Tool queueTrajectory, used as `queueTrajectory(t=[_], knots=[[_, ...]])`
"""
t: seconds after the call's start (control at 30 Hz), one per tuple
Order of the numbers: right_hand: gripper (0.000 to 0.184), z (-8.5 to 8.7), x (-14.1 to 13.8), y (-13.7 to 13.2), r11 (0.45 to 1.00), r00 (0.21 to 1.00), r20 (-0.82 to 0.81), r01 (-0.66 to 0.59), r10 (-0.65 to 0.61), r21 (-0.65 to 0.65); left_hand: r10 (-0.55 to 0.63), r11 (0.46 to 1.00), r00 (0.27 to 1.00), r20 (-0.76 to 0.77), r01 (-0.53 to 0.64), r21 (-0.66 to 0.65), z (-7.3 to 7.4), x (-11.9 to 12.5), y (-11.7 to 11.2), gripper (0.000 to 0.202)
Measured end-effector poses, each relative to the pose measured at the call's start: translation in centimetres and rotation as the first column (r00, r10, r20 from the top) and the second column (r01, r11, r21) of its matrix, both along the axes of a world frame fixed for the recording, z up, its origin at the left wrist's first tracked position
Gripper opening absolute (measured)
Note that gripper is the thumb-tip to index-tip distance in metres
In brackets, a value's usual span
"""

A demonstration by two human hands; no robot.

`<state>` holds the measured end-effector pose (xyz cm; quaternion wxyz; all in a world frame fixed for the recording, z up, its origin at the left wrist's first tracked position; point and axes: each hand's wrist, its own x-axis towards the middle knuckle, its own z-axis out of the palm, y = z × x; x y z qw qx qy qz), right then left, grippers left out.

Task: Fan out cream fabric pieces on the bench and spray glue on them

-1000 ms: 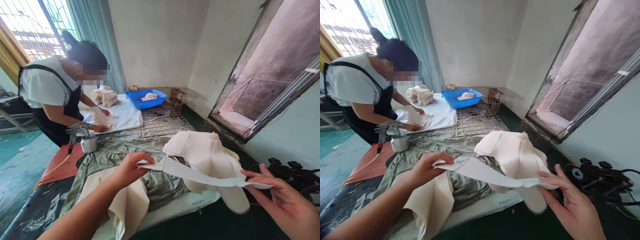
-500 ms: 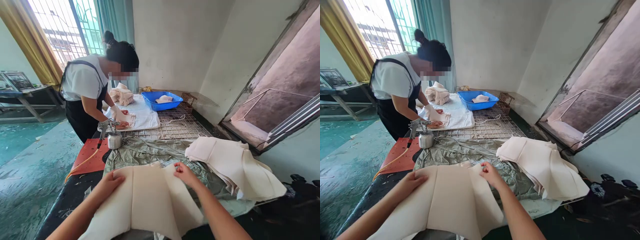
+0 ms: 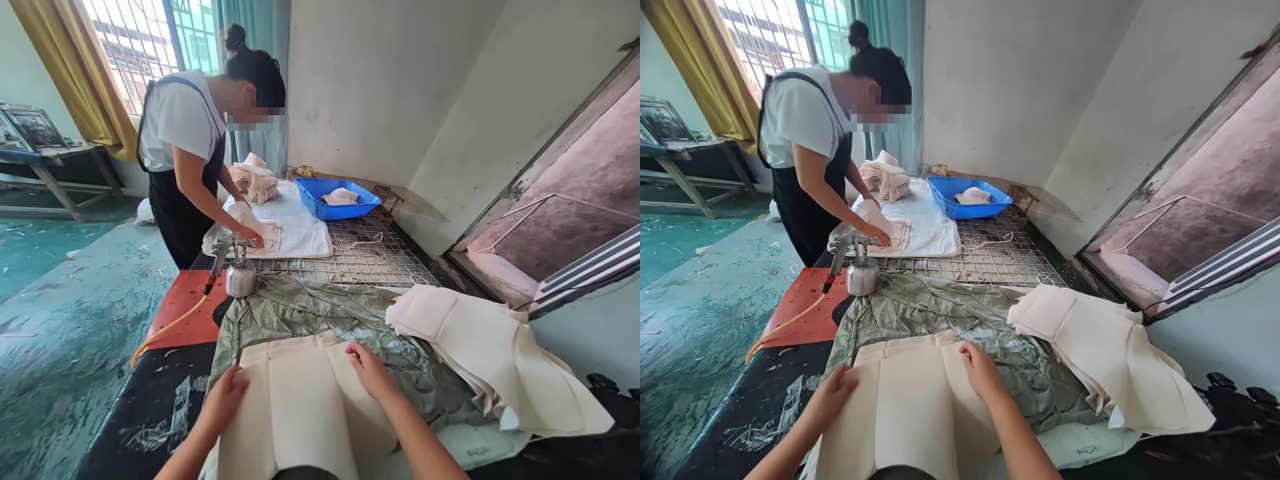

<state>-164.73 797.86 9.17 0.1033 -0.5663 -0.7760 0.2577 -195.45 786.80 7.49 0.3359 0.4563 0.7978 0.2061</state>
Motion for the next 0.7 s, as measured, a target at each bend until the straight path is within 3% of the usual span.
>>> queueTrajectory(t=[0.13, 0.27, 0.47, 0.7], knots=[[0.024, -2.0, -1.1, -0.6, 1.0, 0.992, 0.123, -0.023, 0.022, 0.007, -0.092, 0.991, 0.993, -0.074, 0.084, -0.103, -0.8, 0.3, 0.3, 0.023], [0.025, -3.7, -1.2, -1.7, 0.999, 0.979, 0.204, -0.029, 0.024, 0.023, -0.179, 0.981, 0.976, -0.123, 0.167, -0.1, -1.3, 1.0, -0.6, 0.028], [0.023, -3.4, 0.2, -1.6, 0.997, 0.996, 0.047, -0.07, 0.071, -0.025, -0.154, 0.986, 0.985, -0.079, 0.148, -0.073, -1.3, 0.6, -1.3, 0.038], [0.023, -2.9, 0.6, -0.4, 0.987, 0.993, 0.056, -0.092, 0.1, -0.128, -0.154, 0.986, 0.987, -0.056, 0.15, -0.072, -1.0, 1.1, -0.9, 0.046]])
